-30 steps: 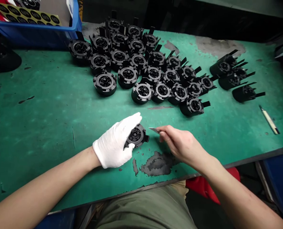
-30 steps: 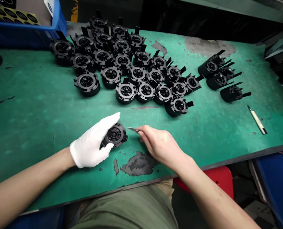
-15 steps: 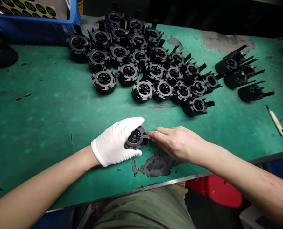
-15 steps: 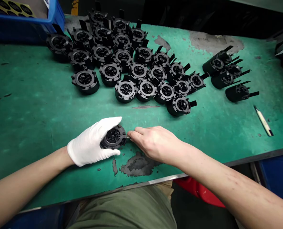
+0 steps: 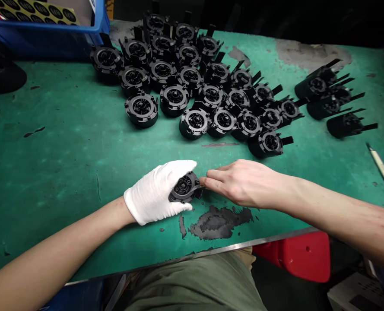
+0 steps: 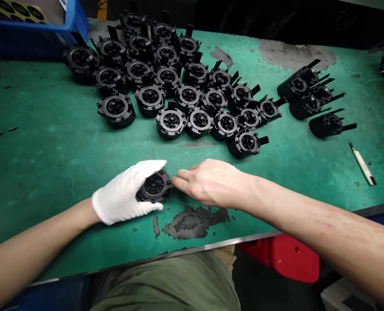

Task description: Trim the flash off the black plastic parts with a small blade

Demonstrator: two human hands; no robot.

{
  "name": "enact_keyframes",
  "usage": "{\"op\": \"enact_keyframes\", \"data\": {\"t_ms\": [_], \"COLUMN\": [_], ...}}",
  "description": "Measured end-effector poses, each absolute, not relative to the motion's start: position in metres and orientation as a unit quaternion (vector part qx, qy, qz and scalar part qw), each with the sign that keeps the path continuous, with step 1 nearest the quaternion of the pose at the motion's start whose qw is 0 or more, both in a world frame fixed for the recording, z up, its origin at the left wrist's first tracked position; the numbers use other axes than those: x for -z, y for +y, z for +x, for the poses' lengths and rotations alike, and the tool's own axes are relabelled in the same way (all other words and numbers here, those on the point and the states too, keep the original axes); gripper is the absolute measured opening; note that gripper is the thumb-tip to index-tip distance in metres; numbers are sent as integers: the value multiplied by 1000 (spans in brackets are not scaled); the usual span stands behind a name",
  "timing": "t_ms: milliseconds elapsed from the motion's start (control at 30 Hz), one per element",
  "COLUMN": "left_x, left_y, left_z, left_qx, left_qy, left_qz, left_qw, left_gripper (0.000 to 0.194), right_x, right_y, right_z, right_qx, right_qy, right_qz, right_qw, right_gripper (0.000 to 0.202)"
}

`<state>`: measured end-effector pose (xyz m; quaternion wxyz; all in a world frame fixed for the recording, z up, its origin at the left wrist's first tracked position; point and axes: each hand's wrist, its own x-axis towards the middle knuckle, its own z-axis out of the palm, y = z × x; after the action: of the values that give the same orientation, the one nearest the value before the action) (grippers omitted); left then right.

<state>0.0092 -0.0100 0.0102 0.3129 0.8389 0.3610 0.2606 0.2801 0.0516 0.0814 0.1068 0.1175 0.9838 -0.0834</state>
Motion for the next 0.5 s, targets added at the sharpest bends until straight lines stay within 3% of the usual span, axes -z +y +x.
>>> {"op": "enact_keyframes", "data": {"t_ms": [200, 367, 500], "left_x": [-13, -5, 0], "left_y": [-9, -11, -14], "left_z": [10, 10, 10], "left_qx": [-264, -304, -323], "left_qy": [362, 383, 411], "left_qz": [835, 821, 814], "left_qw": [321, 295, 252], "left_gripper": [96, 98, 98], "right_x": [-75, -69, -59], "right_y": [56, 39, 11], "right_z": [286, 298, 297], "right_qx": [125, 189, 185], "right_qy": [980, 947, 920], "right_qz": [132, 259, 344], "right_qw": [76, -27, -41], "right_gripper": [28, 30, 36]}}
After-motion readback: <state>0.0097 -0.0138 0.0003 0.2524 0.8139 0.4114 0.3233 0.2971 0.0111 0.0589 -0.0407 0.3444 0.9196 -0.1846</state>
